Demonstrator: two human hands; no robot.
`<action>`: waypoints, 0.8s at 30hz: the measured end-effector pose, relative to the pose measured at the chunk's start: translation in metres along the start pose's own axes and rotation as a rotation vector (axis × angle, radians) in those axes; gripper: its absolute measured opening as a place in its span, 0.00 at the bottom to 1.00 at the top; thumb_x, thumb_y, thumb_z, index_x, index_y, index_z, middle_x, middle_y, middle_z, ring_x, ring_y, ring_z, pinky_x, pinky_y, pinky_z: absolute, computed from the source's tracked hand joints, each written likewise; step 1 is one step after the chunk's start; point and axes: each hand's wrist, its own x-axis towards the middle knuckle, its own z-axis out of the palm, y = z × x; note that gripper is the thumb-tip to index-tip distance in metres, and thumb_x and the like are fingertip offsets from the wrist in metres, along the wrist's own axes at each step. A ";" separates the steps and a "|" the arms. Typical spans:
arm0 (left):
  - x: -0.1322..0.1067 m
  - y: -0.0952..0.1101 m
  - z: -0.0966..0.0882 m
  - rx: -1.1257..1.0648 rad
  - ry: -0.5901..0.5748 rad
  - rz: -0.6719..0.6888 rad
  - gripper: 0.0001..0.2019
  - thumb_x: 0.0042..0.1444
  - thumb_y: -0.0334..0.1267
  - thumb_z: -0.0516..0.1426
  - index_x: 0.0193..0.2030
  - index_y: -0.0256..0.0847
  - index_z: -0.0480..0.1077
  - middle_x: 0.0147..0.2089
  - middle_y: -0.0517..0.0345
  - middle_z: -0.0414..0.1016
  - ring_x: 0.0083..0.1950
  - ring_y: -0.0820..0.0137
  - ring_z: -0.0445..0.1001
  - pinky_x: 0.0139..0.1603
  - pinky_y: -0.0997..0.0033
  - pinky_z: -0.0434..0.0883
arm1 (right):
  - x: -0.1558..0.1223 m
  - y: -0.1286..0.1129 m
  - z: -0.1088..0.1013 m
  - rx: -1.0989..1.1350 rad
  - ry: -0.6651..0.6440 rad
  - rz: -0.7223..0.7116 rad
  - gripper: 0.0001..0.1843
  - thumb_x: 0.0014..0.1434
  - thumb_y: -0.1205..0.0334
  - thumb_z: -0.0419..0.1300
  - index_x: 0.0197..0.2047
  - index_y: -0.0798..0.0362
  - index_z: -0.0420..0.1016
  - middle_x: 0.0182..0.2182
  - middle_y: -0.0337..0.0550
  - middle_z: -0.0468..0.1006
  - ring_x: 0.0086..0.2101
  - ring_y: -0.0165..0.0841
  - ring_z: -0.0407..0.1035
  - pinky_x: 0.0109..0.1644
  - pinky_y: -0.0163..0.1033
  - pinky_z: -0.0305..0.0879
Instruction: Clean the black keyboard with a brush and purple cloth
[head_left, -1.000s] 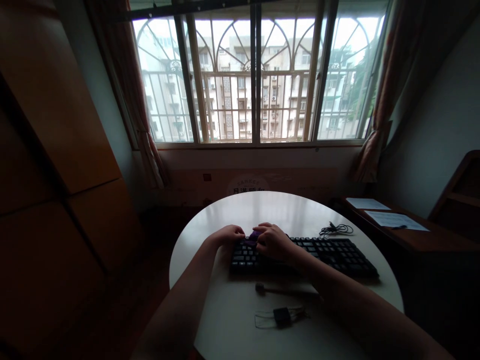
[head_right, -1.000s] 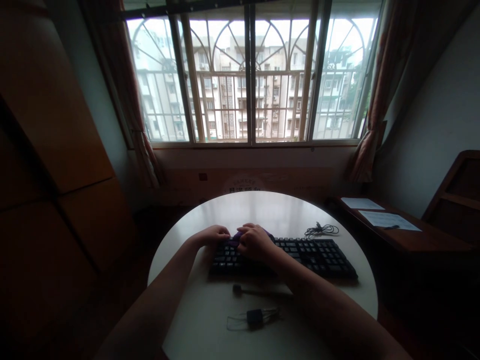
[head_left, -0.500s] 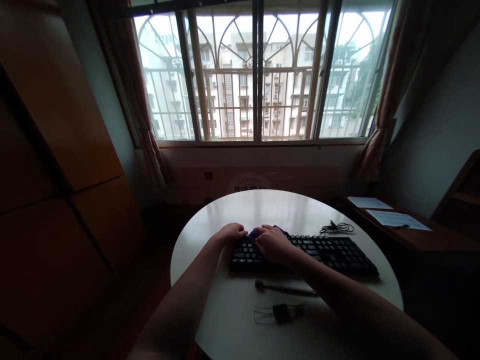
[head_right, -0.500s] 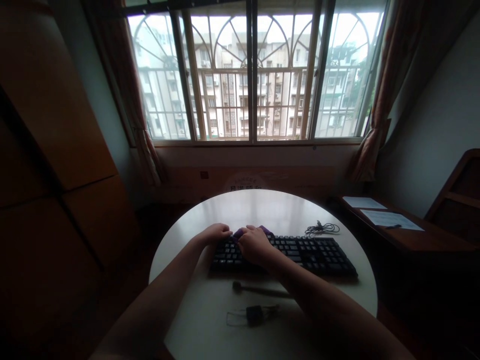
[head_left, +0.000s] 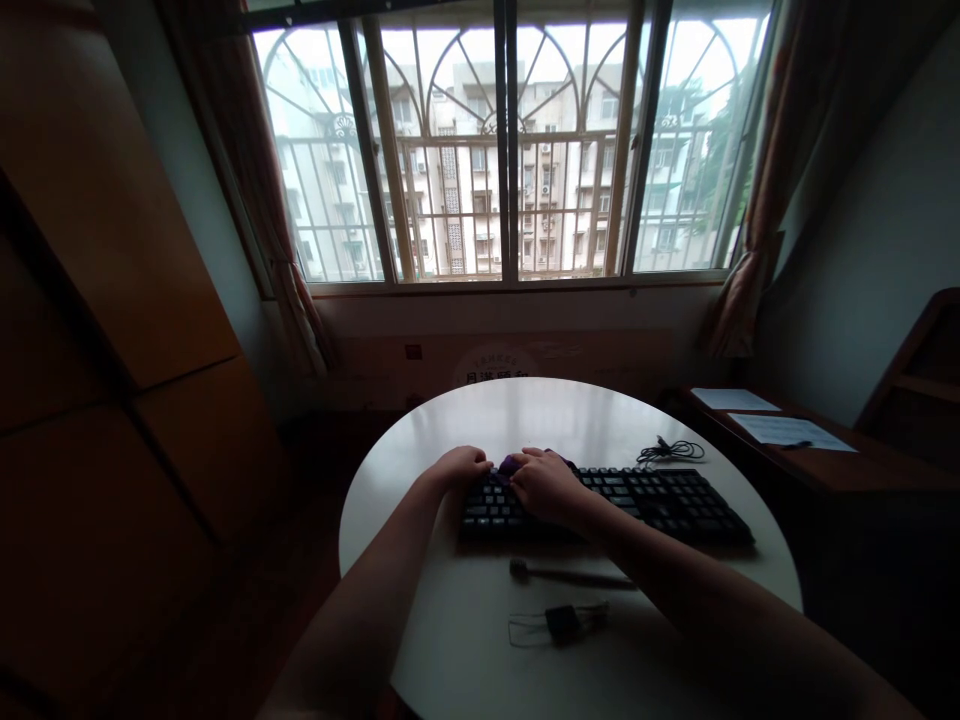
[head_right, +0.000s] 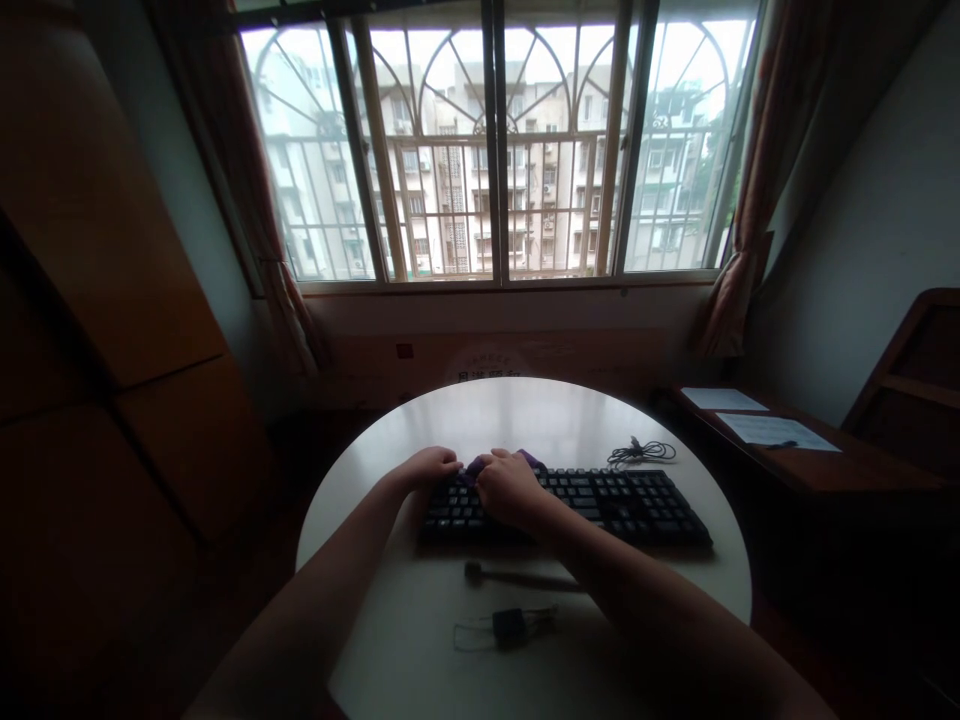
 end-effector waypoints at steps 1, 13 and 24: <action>0.000 -0.001 0.000 -0.005 0.001 0.000 0.20 0.55 0.53 0.50 0.35 0.40 0.76 0.34 0.54 0.77 0.35 0.66 0.71 0.33 0.71 0.62 | 0.000 -0.001 0.000 0.002 0.002 0.006 0.13 0.58 0.63 0.55 0.30 0.48 0.81 0.42 0.46 0.80 0.45 0.43 0.67 0.49 0.47 0.62; -0.009 0.010 -0.008 -0.007 -0.010 -0.007 0.18 0.56 0.51 0.51 0.33 0.40 0.76 0.32 0.55 0.77 0.34 0.66 0.71 0.32 0.71 0.61 | -0.003 -0.002 -0.003 -0.047 -0.002 -0.044 0.13 0.58 0.63 0.55 0.27 0.48 0.80 0.38 0.45 0.80 0.42 0.40 0.68 0.44 0.43 0.63; -0.009 0.011 -0.009 0.010 -0.017 -0.014 0.18 0.56 0.51 0.51 0.34 0.40 0.76 0.33 0.54 0.77 0.34 0.66 0.71 0.32 0.71 0.61 | -0.001 -0.005 0.000 -0.064 -0.002 -0.021 0.14 0.59 0.63 0.54 0.28 0.51 0.80 0.39 0.48 0.80 0.41 0.41 0.67 0.43 0.43 0.62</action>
